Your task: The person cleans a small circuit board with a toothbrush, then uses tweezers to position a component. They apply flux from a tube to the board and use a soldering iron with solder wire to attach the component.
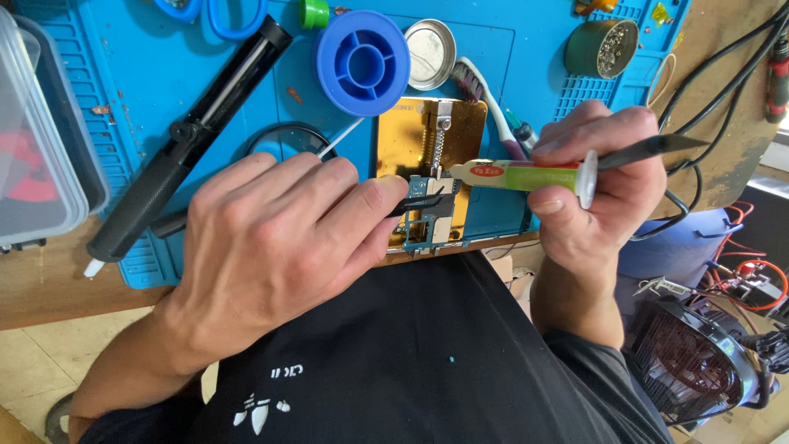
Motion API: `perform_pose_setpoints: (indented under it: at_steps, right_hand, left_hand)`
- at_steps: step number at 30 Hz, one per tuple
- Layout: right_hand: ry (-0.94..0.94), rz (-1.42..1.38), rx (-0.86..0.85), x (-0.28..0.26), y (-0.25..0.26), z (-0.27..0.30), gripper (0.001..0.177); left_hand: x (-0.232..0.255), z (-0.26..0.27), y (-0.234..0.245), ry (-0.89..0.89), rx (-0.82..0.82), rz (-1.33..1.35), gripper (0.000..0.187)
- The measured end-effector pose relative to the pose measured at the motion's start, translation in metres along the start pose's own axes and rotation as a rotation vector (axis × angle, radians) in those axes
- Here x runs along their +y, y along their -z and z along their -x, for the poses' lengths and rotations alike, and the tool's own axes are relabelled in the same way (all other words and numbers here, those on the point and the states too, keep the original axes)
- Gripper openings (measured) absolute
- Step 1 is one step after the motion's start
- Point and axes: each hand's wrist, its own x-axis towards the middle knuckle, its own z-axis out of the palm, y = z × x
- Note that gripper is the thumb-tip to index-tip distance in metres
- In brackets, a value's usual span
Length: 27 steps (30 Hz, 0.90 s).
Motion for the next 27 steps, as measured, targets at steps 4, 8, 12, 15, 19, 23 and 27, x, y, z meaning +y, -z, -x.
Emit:
perform_pose_setpoints:
  at_steps: [4,8,12,15,19,23,27]
  right_hand:
    - [0.049,0.040,0.008,-0.0002,0.0007,-0.0032,0.051]
    - [-0.011,-0.016,-0.002,-0.0019,-0.0030,-0.0013,0.052]
    - [-0.026,0.007,0.013,-0.0023,-0.0035,0.0002,0.052]
    - [0.045,0.025,-0.002,0.0018,0.0019,-0.0015,0.049]
    - [0.013,-0.002,0.004,-0.0019,-0.0027,-0.0016,0.052]
    - [-0.007,-0.031,0.029,-0.0038,-0.0033,-0.0020,0.048]
    - [0.005,-0.085,0.102,-0.0021,0.0035,-0.0054,0.050]
  left_hand:
    - [0.0000,0.0003,-0.0008,-0.003,0.009,-0.005,0.006]
    - [-0.0002,0.0003,-0.0008,-0.004,0.001,-0.011,0.006]
    - [-0.0006,-0.0001,-0.0002,-0.004,-0.001,0.010,0.004]
    - [-0.0002,0.0004,-0.0011,-0.004,0.004,0.000,0.006]
    - [0.0000,0.0001,-0.0016,-0.007,0.006,-0.016,0.005]
    - [-0.0002,0.0000,-0.0002,-0.005,-0.006,-0.011,0.004]
    - [0.0007,-0.0006,-0.0013,-0.006,0.014,-0.006,0.004]
